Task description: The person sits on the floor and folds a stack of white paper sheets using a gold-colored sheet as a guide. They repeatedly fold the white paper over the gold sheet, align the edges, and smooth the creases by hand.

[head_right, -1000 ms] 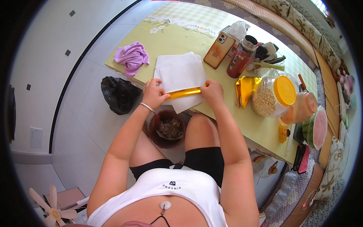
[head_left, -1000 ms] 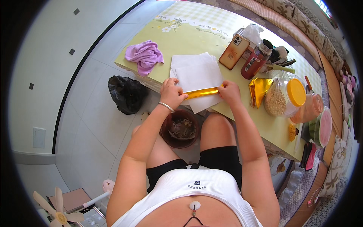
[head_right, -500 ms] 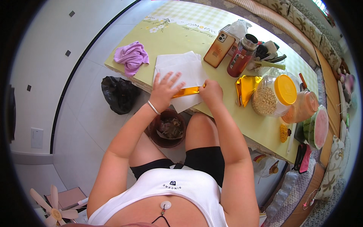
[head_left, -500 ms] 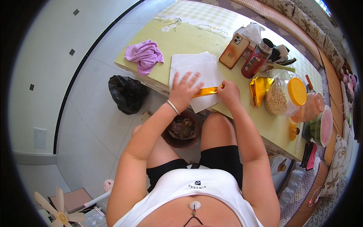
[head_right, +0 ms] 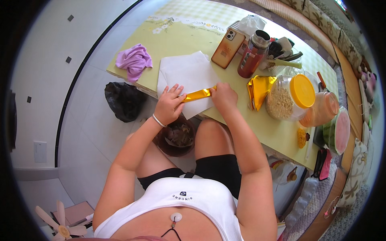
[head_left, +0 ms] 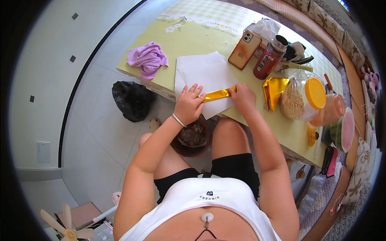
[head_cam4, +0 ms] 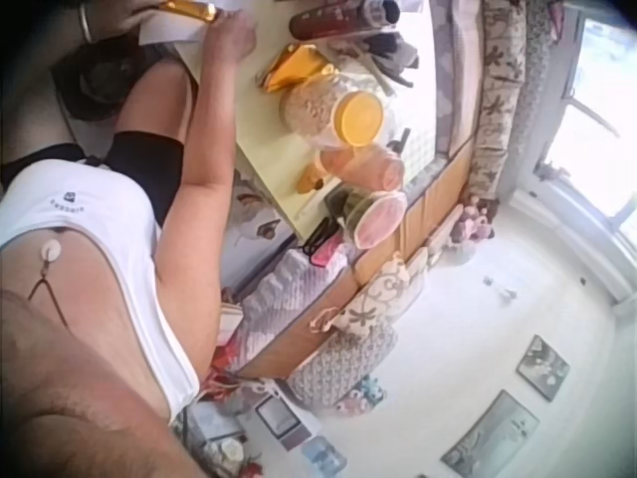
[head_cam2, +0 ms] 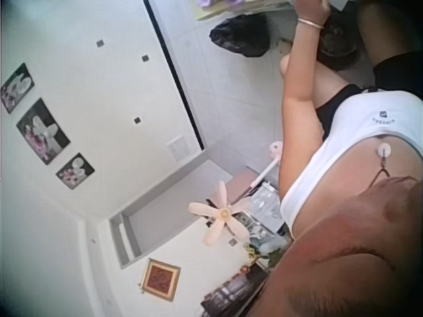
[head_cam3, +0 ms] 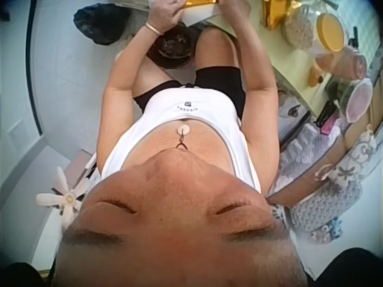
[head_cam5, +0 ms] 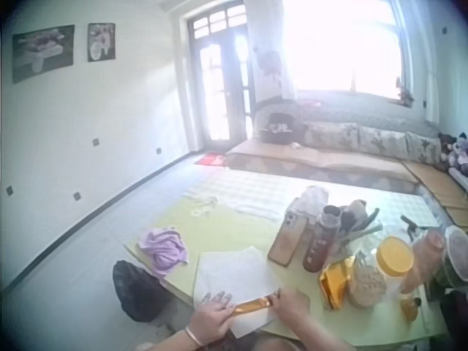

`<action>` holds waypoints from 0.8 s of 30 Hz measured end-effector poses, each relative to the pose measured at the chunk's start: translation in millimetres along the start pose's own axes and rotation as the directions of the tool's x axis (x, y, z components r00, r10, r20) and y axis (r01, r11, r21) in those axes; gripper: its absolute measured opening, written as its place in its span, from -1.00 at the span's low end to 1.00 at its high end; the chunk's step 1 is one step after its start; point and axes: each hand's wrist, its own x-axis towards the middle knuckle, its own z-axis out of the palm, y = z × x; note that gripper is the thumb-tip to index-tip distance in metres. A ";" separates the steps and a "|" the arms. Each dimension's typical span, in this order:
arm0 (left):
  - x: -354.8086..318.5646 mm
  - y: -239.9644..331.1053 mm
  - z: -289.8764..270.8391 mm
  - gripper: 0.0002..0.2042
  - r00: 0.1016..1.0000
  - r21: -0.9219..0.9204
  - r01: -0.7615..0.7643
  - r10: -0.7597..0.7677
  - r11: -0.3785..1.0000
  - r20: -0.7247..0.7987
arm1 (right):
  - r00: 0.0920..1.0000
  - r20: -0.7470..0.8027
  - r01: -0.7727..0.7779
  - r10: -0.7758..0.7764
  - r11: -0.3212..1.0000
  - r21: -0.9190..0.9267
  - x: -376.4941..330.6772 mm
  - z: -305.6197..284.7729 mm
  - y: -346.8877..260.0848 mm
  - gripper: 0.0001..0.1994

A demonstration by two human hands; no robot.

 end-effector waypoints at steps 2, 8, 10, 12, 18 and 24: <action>0.5 7.0 -4.6 -0.66 1.000 -0.003 -0.020 0.020 1.000 0.014 | 1.000 0.004 -0.006 0.006 1.000 -0.001 -0.3 -0.1 -1.1 -0.76; 2.8 12.8 -3.9 -0.66 0.993 0.194 -0.114 0.115 0.974 0.002 | 0.999 0.013 -0.032 0.033 0.999 -0.031 -0.1 -3.4 -5.0 -0.76; 0.7 7.5 0.3 -0.66 0.996 0.174 -0.090 0.090 0.981 0.007 | 0.998 -0.053 -0.027 0.020 0.990 -0.138 -2.2 -11.3 -14.2 -0.75; -0.3 5.2 1.6 -0.67 0.997 0.156 -0.072 0.071 0.985 0.011 | 0.970 -0.189 0.108 -0.151 0.969 -0.220 -4.6 -10.1 -13.1 -0.70; 5.7 4.6 2.5 -0.67 1.000 0.007 0.007 -0.007 1.000 -0.019 | 0.772 -0.079 0.617 -0.631 0.773 -0.144 -26.5 26.4 -8.6 -0.42; -0.3 -4.1 1.9 -0.69 0.905 -0.468 0.321 -0.412 0.823 -0.103 | 0.820 0.026 0.572 -0.571 0.818 -0.064 -44.5 20.0 -14.2 -0.24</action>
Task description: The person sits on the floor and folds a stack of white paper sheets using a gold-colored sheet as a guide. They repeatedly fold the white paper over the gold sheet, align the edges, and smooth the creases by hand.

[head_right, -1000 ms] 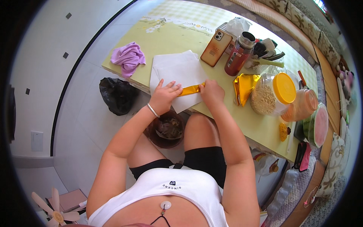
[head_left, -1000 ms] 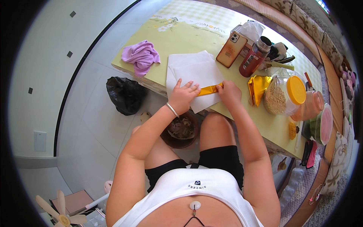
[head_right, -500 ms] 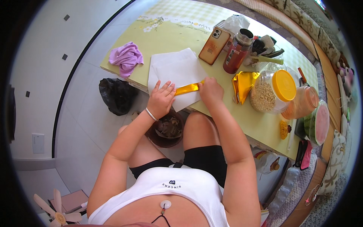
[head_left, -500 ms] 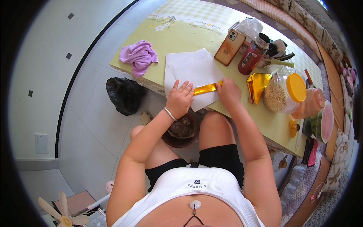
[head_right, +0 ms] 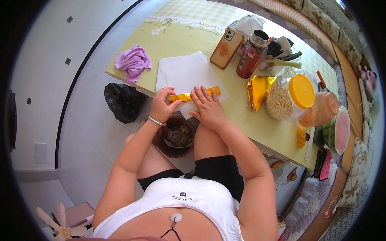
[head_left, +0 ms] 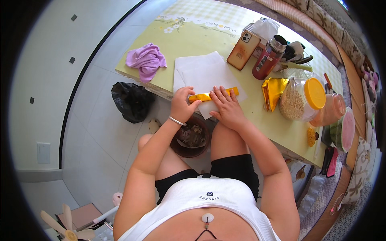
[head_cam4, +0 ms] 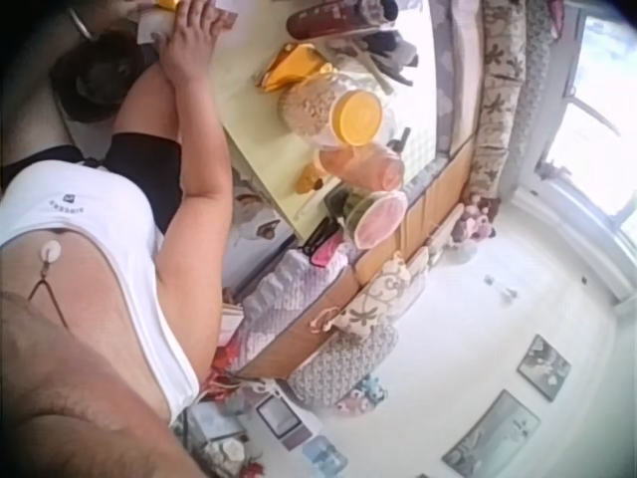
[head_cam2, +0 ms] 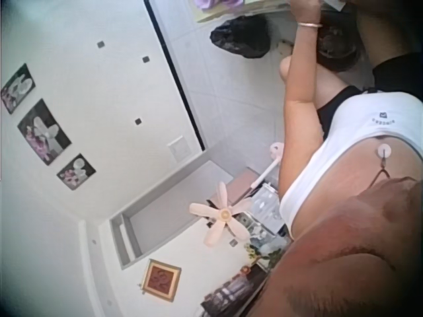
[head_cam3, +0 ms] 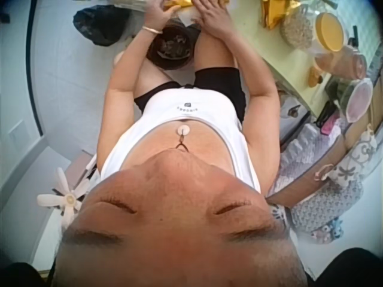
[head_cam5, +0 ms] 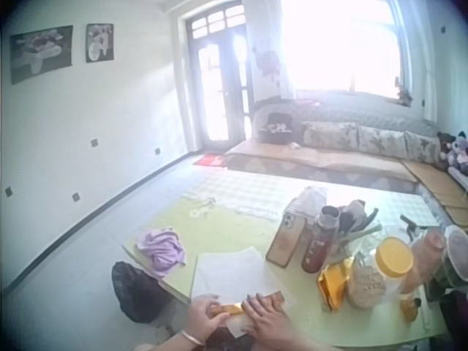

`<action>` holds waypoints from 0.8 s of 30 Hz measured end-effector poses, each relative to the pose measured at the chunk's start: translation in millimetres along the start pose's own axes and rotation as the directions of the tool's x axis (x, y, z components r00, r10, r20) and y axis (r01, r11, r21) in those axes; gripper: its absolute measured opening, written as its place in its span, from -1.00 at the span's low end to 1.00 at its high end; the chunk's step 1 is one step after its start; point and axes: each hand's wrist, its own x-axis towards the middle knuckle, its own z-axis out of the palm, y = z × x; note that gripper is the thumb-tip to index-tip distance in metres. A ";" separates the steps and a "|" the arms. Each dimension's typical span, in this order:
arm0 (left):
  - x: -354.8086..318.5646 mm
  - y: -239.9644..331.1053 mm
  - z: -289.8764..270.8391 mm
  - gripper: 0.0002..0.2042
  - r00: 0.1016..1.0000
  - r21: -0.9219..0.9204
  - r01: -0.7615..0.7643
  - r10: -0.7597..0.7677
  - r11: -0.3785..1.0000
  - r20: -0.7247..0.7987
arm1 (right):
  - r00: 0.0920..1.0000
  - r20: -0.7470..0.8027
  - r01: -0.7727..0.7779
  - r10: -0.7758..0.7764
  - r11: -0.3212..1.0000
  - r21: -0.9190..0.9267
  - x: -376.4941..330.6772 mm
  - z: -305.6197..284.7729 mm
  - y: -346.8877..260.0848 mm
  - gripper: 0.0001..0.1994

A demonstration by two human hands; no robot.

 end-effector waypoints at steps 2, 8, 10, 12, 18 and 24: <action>0.2 2.1 -3.0 -0.74 0.995 -0.027 0.091 -0.092 0.995 -0.034 | 1.000 0.006 -0.005 0.005 1.000 -0.009 -0.5 0.4 -0.5 -0.23; -7.5 -6.2 3.9 -0.81 0.990 0.271 0.006 0.032 0.963 -0.135 | 1.000 0.012 -0.009 0.010 1.000 -0.023 0.6 -3.2 -3.9 -0.19; -9.1 -5.1 6.0 -0.82 0.990 0.323 0.007 0.038 0.946 -0.135 | 1.000 0.010 -0.006 0.006 1.000 -0.011 0.1 -3.8 -3.5 -0.18; -10.0 -3.0 7.3 -0.82 0.991 0.370 0.018 0.031 0.929 -0.127 | 1.000 0.010 0.004 -0.004 1.000 0.005 0.9 -4.2 -3.5 -0.17; -6.8 18.0 3.8 -0.81 0.998 0.543 -0.010 0.043 0.840 -0.048 | 0.998 0.055 0.026 -0.025 1.000 -0.010 1.6 -8.6 -4.3 -0.18; -15.9 29.0 29.4 -0.37 0.898 0.445 -0.428 0.312 0.787 0.311 | 0.992 0.129 0.013 -0.010 1.000 -0.024 2.9 -12.3 -4.8 -0.10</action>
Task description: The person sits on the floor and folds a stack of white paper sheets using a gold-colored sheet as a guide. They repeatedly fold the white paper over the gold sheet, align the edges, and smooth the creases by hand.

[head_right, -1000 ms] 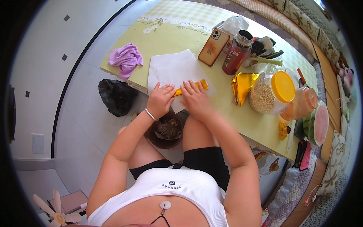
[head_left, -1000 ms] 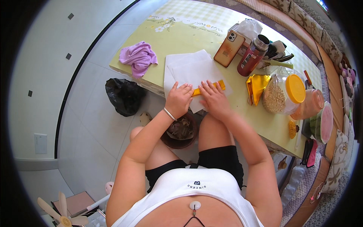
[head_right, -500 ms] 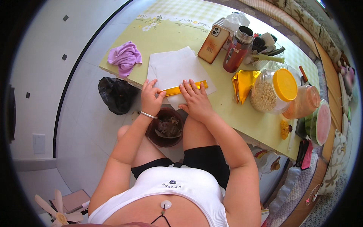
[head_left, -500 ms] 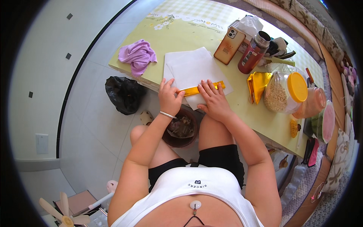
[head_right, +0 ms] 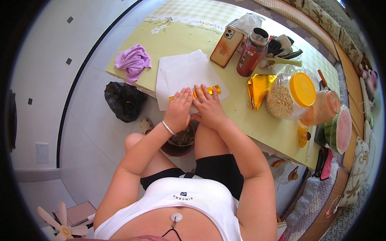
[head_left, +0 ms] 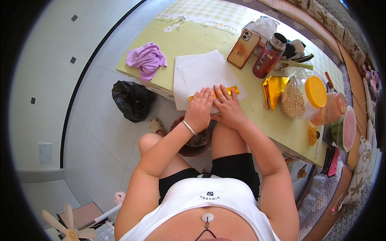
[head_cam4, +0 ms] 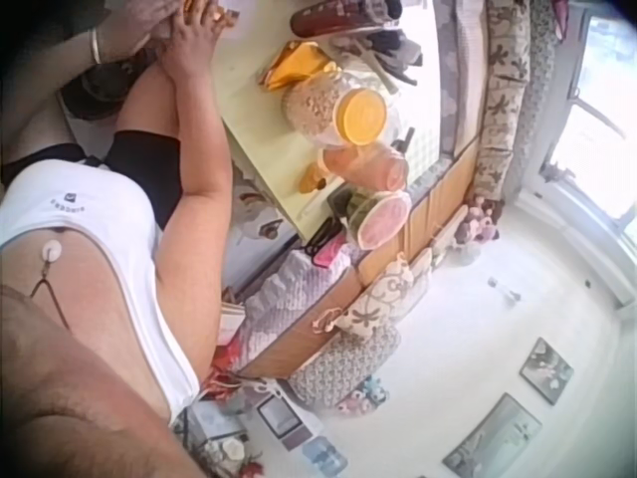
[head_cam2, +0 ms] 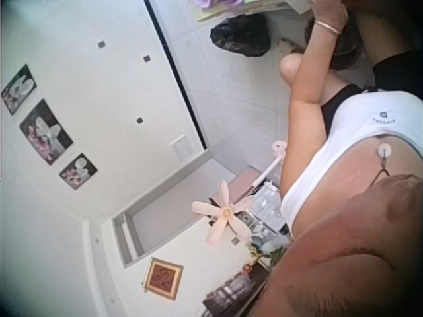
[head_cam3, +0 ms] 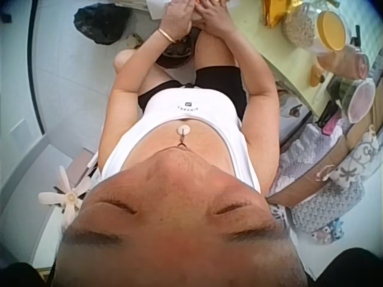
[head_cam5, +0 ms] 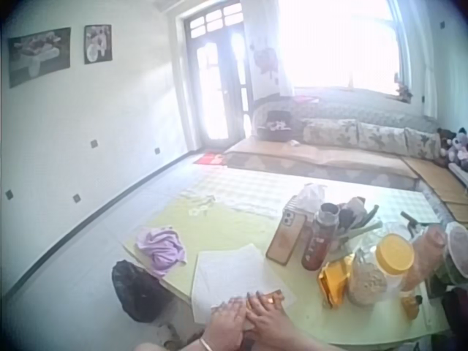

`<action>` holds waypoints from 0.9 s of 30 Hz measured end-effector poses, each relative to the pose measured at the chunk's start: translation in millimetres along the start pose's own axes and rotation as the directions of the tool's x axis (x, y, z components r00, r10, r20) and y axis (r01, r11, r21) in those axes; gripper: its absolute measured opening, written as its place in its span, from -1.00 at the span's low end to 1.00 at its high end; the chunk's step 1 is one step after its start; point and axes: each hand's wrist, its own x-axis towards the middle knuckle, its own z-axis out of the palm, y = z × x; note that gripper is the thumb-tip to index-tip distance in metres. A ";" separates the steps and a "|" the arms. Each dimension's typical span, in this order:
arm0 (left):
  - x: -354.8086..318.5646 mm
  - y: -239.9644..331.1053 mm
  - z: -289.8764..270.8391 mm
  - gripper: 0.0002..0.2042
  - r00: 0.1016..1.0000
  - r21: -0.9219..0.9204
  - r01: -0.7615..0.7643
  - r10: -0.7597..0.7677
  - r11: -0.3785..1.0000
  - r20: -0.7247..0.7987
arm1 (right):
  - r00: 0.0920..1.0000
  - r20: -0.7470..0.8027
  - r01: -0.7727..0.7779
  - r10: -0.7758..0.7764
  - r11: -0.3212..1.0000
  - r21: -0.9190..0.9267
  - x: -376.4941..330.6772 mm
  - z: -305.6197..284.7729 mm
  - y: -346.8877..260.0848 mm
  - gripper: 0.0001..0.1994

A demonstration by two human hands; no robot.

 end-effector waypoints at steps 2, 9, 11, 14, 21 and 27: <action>-7.3 8.6 11.3 -0.32 0.995 -0.009 0.077 -0.076 0.997 0.066 | 0.999 -0.035 0.004 -0.001 0.998 0.068 -1.7 3.6 4.9 -0.10; -37.1 -15.4 -1.0 -0.32 0.969 0.257 0.164 -0.204 0.953 0.138 | 0.990 0.000 -0.139 0.140 0.986 0.091 -19.5 -1.2 55.1 -0.26; -34.3 -16.1 -7.1 -0.39 0.981 0.214 0.161 -0.180 0.963 0.070 | 0.990 -0.016 -0.134 0.137 0.984 0.115 -16.0 -1.9 59.4 -0.35; -12.4 -20.5 -18.4 -0.57 0.986 0.114 0.151 -0.141 0.982 -0.088 | 0.992 -0.080 -0.095 0.095 0.996 0.005 -5.3 -10.3 55.7 -0.52; 36.7 -18.8 -12.6 -0.90 0.992 0.348 -0.102 0.120 0.932 -0.031 | 0.993 -0.111 0.005 -0.031 0.975 -0.222 19.8 -23.0 44.2 -0.78; 50.0 -14.3 -0.2 -0.88 0.990 0.389 -0.138 0.113 0.911 0.087 | 0.989 -0.129 0.032 -0.066 0.969 -0.245 20.5 -25.0 47.1 -0.82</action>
